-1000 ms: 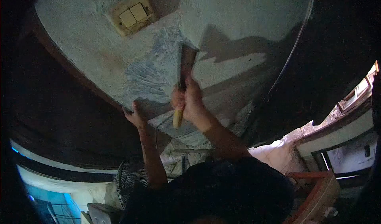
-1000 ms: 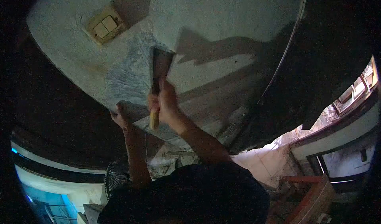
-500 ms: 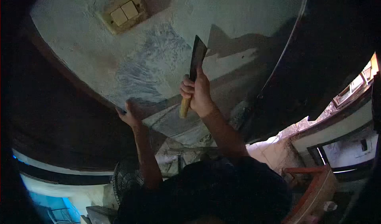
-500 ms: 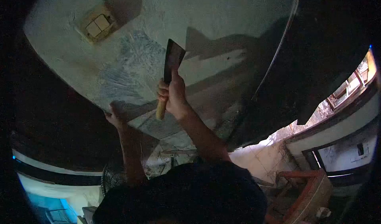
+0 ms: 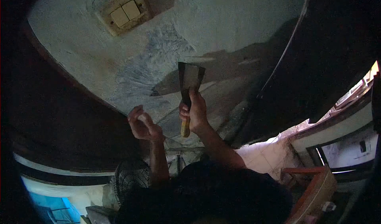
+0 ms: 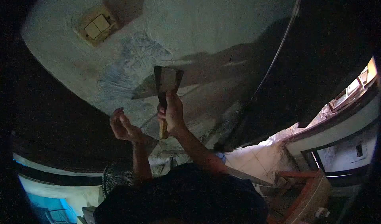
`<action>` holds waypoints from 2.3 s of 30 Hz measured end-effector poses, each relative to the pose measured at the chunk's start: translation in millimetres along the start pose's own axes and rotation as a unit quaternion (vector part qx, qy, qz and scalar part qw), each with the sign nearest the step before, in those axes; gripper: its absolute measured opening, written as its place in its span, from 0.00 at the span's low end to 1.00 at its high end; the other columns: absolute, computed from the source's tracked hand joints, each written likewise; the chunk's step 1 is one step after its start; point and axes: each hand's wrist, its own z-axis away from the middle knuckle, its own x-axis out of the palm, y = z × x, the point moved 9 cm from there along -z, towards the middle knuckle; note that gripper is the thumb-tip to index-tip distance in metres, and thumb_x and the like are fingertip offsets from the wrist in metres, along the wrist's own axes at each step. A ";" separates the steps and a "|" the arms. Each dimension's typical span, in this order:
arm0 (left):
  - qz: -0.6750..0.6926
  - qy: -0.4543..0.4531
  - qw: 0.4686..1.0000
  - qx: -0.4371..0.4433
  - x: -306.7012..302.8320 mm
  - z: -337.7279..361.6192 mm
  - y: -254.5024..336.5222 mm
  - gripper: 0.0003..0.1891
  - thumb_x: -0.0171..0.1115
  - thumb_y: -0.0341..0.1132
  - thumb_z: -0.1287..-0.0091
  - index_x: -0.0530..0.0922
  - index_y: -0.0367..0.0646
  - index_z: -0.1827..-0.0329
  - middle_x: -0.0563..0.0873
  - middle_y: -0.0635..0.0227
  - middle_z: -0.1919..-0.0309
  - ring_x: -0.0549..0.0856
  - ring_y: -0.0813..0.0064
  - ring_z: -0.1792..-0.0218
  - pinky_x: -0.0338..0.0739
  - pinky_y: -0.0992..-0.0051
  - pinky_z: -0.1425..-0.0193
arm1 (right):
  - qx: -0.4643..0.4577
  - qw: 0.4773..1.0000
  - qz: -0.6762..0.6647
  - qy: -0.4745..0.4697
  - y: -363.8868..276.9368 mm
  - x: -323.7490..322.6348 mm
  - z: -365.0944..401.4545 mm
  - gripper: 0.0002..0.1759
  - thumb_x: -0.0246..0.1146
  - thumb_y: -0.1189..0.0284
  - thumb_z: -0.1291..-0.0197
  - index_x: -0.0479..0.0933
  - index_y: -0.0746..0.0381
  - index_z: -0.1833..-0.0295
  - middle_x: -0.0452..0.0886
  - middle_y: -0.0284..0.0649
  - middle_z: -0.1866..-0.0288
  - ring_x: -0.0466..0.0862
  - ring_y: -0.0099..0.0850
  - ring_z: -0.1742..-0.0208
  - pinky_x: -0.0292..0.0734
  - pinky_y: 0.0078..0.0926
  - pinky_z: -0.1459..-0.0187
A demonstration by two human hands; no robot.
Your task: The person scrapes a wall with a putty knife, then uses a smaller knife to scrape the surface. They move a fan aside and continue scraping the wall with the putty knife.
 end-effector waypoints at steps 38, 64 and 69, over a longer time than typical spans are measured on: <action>0.158 -0.027 0.890 -0.427 -41.9 -19.5 -190.3 0.69 0.76 0.62 0.74 0.50 0.34 0.29 0.63 0.43 0.37 0.66 0.48 0.37 0.62 0.56 0.35 | -0.292 0.856 0.421 -0.065 -77.1 105.9 4.3 0.23 0.58 0.57 0.37 0.63 0.67 0.54 0.77 0.41 0.78 0.78 0.24 0.83 0.72 0.21 0.84; 0.226 0.011 0.868 -0.443 -37.5 -26.1 -159.6 0.65 0.78 0.53 0.71 0.50 0.39 0.28 0.62 0.44 0.35 0.66 0.50 0.36 0.62 0.55 0.34 | -0.488 0.687 0.537 -0.031 -109.8 111.1 -0.3 0.21 0.60 0.57 0.38 0.72 0.67 0.69 0.74 0.38 0.80 0.72 0.23 0.80 0.67 0.25 0.77; 0.205 0.014 0.874 -0.441 -40.1 -17.4 -179.2 0.62 0.75 0.56 0.69 0.52 0.38 0.29 0.64 0.44 0.36 0.68 0.49 0.38 0.64 0.54 0.36 | -0.483 0.668 0.566 -0.013 -126.6 127.2 6.0 0.21 0.61 0.57 0.40 0.72 0.67 0.69 0.74 0.36 0.84 0.77 0.21 0.84 0.71 0.22 0.85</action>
